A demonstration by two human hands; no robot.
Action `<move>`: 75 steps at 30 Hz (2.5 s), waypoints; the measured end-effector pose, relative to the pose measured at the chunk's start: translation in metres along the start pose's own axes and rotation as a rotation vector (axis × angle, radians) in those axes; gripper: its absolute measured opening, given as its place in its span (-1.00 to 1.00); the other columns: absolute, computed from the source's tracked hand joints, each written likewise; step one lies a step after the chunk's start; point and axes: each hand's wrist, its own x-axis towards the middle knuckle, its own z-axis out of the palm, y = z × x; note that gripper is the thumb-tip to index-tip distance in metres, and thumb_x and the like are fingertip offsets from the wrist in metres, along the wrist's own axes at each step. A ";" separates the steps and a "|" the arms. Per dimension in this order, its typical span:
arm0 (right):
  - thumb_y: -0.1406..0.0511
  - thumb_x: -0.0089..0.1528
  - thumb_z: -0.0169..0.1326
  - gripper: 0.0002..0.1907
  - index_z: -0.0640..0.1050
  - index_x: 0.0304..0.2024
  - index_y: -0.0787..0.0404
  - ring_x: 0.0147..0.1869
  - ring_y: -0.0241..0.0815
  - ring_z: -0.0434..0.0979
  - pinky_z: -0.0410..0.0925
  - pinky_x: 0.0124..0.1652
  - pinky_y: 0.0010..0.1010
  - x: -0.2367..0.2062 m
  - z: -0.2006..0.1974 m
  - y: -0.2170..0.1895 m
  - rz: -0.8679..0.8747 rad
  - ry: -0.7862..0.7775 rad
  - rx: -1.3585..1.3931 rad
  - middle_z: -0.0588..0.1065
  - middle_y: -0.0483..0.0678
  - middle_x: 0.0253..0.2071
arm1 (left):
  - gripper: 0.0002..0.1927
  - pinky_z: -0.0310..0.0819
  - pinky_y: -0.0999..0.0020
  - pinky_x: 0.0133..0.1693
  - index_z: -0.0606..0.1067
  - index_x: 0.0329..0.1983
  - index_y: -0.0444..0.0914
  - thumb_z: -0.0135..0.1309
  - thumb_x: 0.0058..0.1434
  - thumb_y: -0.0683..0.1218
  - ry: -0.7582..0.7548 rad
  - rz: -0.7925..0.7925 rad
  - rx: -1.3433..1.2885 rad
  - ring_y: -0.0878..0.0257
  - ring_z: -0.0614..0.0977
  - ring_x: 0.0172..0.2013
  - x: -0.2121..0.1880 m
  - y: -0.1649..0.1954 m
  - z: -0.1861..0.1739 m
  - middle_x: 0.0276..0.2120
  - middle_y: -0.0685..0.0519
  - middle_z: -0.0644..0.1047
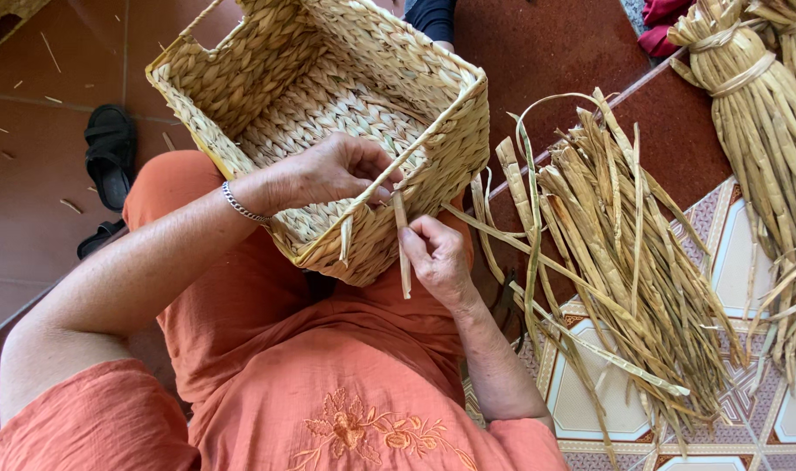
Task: The person sits on the floor with a woven water-hyacinth basket on their lap and weaves loose plant strips around its rim, tucking and tightening the strips by hand. They occasionally pick up new strips from a pile beside them and use scissors to trim excess material.
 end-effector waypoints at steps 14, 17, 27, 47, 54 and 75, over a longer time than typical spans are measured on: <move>0.28 0.49 -0.09 -0.73 0.59 0.02 0.28 0.06 -0.17 0.47 0.42 0.03 -0.35 0.024 -0.007 -0.031 -0.427 0.060 -0.010 0.57 -0.01 0.09 | -0.72 0.64 0.42 0.01 0.61 -0.01 -0.26 0.24 0.20 -0.14 -0.059 0.037 0.055 0.38 0.69 -0.14 -0.008 0.007 -0.008 -0.19 0.08 0.68; 0.30 0.46 -0.02 -0.74 0.56 0.11 0.31 0.07 -0.07 0.45 0.41 0.08 -0.22 0.026 -0.006 -0.034 -0.476 0.079 -0.203 0.56 -0.02 0.01 | -0.72 0.62 0.44 -0.08 0.63 -0.02 -0.23 0.25 0.19 -0.11 -0.033 0.009 0.119 0.40 0.67 -0.22 -0.009 0.010 -0.009 -0.26 0.09 0.69; 0.42 0.38 0.11 -0.82 0.56 0.04 0.28 -0.06 -0.18 0.68 0.60 -0.17 -0.58 0.061 -0.018 -0.027 -0.619 0.164 -0.367 0.57 0.09 0.08 | -0.66 0.67 0.39 -0.21 0.59 0.01 -0.29 -0.05 0.42 0.03 0.152 -0.020 0.048 0.33 0.69 -0.30 -0.005 0.006 -0.002 -0.30 0.01 0.68; 0.28 0.38 0.11 -0.83 0.53 0.01 0.16 0.00 -0.11 0.67 0.60 -0.04 -0.36 0.067 -0.013 -0.026 -0.662 0.114 -0.495 0.55 -0.07 0.05 | -0.50 0.70 0.41 -0.48 0.23 0.24 -0.36 0.12 0.29 -0.24 0.523 0.083 0.089 0.20 0.70 -0.52 -0.020 0.038 -0.019 -0.46 -0.11 0.63; 0.46 0.40 0.04 -0.80 0.48 0.02 0.09 0.36 0.06 0.53 0.53 0.24 -0.28 0.043 -0.013 -0.021 -0.668 0.117 -0.478 0.40 0.08 0.36 | -0.74 0.66 0.42 -0.37 0.46 -0.01 -0.30 0.26 0.30 -0.23 0.523 0.367 0.763 0.28 0.72 -0.42 -0.008 0.018 -0.019 -0.42 -0.04 0.66; 0.40 0.36 0.14 -0.66 0.51 0.15 -0.03 0.14 -0.10 0.42 0.23 0.26 -0.20 0.016 -0.005 -0.024 -0.612 0.131 -0.653 0.25 -0.04 0.49 | -0.87 0.51 0.19 -0.32 0.67 -0.27 -0.23 0.37 0.14 -0.12 0.451 0.418 1.100 0.13 0.57 -0.33 -0.021 0.002 -0.025 -0.45 0.02 0.47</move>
